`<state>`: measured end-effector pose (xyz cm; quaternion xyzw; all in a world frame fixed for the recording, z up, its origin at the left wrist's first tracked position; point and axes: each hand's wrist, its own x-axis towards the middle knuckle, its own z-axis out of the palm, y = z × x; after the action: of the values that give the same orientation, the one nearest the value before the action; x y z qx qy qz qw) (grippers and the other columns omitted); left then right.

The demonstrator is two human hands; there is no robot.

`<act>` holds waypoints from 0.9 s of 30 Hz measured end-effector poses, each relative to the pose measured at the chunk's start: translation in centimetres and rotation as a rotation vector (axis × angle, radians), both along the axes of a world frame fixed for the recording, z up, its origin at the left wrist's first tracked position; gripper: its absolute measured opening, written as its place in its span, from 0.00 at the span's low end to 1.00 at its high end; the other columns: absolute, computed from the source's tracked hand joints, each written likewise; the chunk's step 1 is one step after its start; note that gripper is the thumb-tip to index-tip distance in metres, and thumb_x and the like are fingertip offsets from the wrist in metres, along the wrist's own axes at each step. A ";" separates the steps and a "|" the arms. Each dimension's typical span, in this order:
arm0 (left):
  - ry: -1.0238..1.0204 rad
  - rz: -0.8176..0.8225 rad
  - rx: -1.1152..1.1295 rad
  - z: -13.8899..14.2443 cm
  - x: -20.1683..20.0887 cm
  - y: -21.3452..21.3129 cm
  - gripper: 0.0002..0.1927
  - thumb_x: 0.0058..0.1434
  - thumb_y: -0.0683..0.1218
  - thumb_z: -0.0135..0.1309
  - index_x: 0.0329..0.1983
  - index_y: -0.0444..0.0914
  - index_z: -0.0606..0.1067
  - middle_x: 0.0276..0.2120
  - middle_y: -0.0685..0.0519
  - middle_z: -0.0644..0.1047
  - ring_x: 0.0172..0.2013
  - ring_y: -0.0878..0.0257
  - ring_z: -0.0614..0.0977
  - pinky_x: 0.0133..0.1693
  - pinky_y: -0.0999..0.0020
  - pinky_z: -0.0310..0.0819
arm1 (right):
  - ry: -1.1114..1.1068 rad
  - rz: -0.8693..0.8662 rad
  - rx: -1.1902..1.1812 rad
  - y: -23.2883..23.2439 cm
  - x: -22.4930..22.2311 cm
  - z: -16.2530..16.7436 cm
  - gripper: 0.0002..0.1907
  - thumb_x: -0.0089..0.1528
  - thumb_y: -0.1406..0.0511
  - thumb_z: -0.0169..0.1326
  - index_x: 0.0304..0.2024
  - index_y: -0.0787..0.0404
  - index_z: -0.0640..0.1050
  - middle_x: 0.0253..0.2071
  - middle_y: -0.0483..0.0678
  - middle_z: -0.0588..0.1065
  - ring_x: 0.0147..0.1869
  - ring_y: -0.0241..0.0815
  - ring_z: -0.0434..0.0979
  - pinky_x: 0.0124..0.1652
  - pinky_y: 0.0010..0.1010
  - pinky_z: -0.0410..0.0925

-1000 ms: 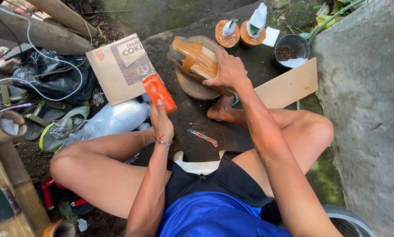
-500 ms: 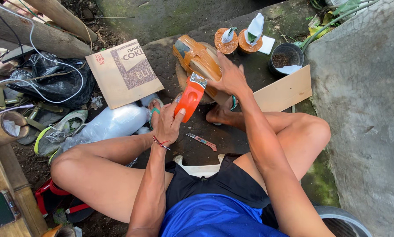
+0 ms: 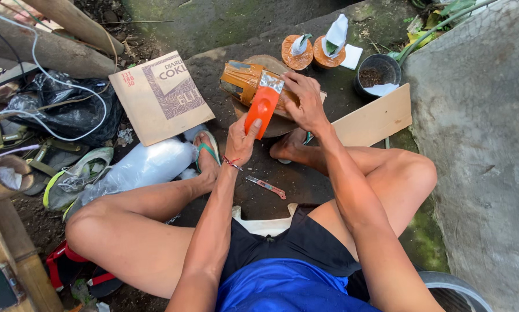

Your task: The person assembles a small device by placing a black perforated cap onto a cardboard box, then wrapping the exterior with orange tape. They insert white cotton-like material into the box and reattach the cap, continuing to wrap the exterior with tape.

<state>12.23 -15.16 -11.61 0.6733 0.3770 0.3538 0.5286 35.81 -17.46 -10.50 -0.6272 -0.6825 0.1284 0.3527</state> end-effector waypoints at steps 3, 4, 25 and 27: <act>0.060 -0.046 0.010 -0.9 0.3 0.3 0.25 0.71 0.60 0.47 0.49 0.32 0.75 0.26 0.41 0.76 0.28 0.51 0.81 0.35 0.61 0.72 | 0.401 -0.069 -0.054 1.2 1.2 -1.0 0.22 0.66 0.61 0.45 0.57 0.64 0.78 0.57 0.54 0.77 0.64 0.50 0.74 0.66 0.34 0.63; 0.060 -0.043 0.010 -1.1 0.5 0.3 0.26 0.71 0.60 0.47 0.50 0.32 0.75 0.26 0.41 0.76 0.28 0.50 0.80 0.34 0.60 0.72 | 0.421 -0.094 -0.047 1.8 1.6 -1.3 0.20 0.67 0.60 0.47 0.55 0.65 0.79 0.54 0.54 0.77 0.60 0.48 0.75 0.62 0.33 0.65; 0.289 -0.013 0.072 1.0 2.1 1.8 0.26 0.73 0.62 0.42 0.47 0.36 0.78 0.24 0.45 0.79 0.29 0.47 0.82 0.42 0.55 0.70 | 0.870 -0.034 -0.336 8.6 5.2 -4.9 0.10 0.68 0.64 0.58 0.35 0.64 0.79 0.29 0.34 0.73 0.32 0.24 0.66 0.33 0.21 0.61; 0.343 0.000 0.051 2.0 1.5 1.2 0.25 0.72 0.62 0.44 0.42 0.36 0.79 0.22 0.46 0.78 0.26 0.49 0.82 0.41 0.56 0.71 | 0.955 -0.151 -0.234 8.8 5.0 -5.1 0.08 0.67 0.65 0.58 0.36 0.64 0.79 0.30 0.35 0.75 0.33 0.25 0.69 0.34 0.21 0.64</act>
<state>13.77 -13.98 -9.63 0.7369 0.4525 0.2433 0.4393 40.78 -8.69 -15.57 -0.5813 -0.3785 0.4512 0.5614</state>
